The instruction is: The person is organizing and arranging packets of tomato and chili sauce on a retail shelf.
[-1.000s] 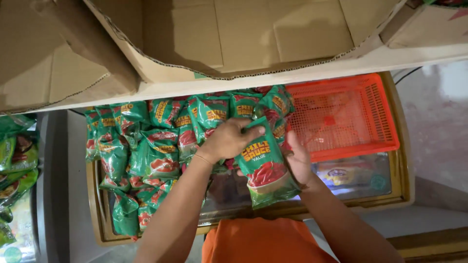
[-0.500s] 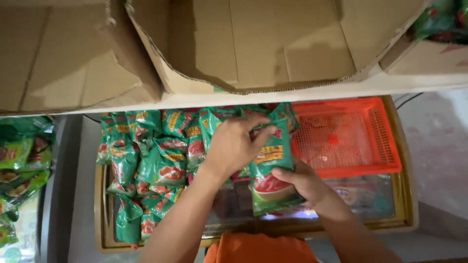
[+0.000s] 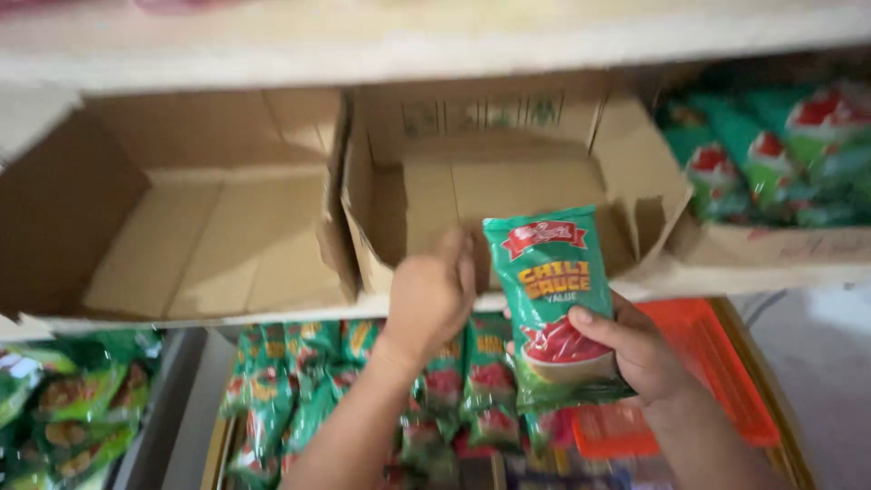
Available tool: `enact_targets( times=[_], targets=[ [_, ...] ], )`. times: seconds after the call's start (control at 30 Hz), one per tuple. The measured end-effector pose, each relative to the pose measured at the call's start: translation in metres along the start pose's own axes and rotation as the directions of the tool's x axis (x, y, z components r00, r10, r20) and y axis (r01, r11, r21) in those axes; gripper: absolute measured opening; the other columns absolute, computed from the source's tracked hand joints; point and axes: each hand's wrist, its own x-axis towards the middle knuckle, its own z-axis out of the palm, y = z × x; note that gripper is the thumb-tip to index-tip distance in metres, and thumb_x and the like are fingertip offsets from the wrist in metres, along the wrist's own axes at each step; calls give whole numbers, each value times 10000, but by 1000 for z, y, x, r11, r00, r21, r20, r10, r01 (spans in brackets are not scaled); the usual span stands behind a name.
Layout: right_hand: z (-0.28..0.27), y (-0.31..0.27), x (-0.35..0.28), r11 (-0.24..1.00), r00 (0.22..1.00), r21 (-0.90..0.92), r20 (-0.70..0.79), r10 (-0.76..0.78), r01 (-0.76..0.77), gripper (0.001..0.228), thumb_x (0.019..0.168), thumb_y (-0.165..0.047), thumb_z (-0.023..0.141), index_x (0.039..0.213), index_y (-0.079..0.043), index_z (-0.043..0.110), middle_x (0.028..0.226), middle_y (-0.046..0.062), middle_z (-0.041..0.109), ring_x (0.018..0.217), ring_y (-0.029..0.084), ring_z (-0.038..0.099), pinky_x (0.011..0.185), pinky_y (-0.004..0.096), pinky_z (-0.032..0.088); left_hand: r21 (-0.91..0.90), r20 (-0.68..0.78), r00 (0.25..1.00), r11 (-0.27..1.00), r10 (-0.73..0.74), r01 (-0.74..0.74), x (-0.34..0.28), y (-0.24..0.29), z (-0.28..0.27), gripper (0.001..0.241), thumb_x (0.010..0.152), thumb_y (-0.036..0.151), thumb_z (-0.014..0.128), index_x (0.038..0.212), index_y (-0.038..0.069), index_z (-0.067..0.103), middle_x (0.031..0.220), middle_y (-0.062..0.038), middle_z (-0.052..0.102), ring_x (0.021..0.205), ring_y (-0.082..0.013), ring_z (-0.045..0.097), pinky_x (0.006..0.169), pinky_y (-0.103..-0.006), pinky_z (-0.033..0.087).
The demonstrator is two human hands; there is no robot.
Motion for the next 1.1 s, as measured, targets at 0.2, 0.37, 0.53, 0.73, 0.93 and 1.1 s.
enact_targets(
  times=[0.2,0.37,0.53,0.73,0.93,1.1],
  targets=[
    [2,-48,60,999,990,-4,-132,-43,43,432,929,-261,631,1292,-27,608,1098,157,744,953,276,746,815,475,612,213,132,969,949,208,-232,-1,18,0,366,880,500,642,815,171,787,755,-89,717,736,-308,704,591,-467,523],
    [31,-62,99,999,988,-12,-146,44,-46,418,944,-325,654,1209,-1,651,1042,154,763,883,248,750,796,431,610,325,284,928,886,241,-330,-4,9,21,530,930,623,604,706,172,769,670,-65,697,671,-273,691,577,-433,501],
    [36,-54,140,999,999,-37,-26,39,-39,344,943,-311,674,1171,-55,663,1008,128,743,847,226,736,770,426,602,342,353,927,905,126,-253,-4,8,28,588,987,647,548,699,176,753,624,-43,686,599,-250,682,543,-408,489],
    [45,-40,209,979,980,41,-12,199,-198,394,930,-348,646,1136,-14,679,1040,166,767,910,281,761,867,436,615,336,412,898,890,156,-309,0,8,25,544,1017,600,550,751,181,773,669,-69,694,644,-274,685,566,-430,505],
    [25,-17,277,975,974,-41,42,222,-220,367,947,-354,650,1125,-35,684,1053,147,772,941,277,759,910,447,611,156,212,935,934,285,-320,3,7,14,363,926,520,646,943,188,792,790,-75,734,763,-283,706,655,-430,530],
    [31,-17,278,912,916,-168,-218,336,-374,386,984,-368,607,1172,-39,681,1060,163,741,906,271,712,859,453,584,213,458,885,957,81,-198,15,21,-5,451,875,522,702,872,76,765,814,-127,712,818,-339,712,707,-489,559]
  ],
)
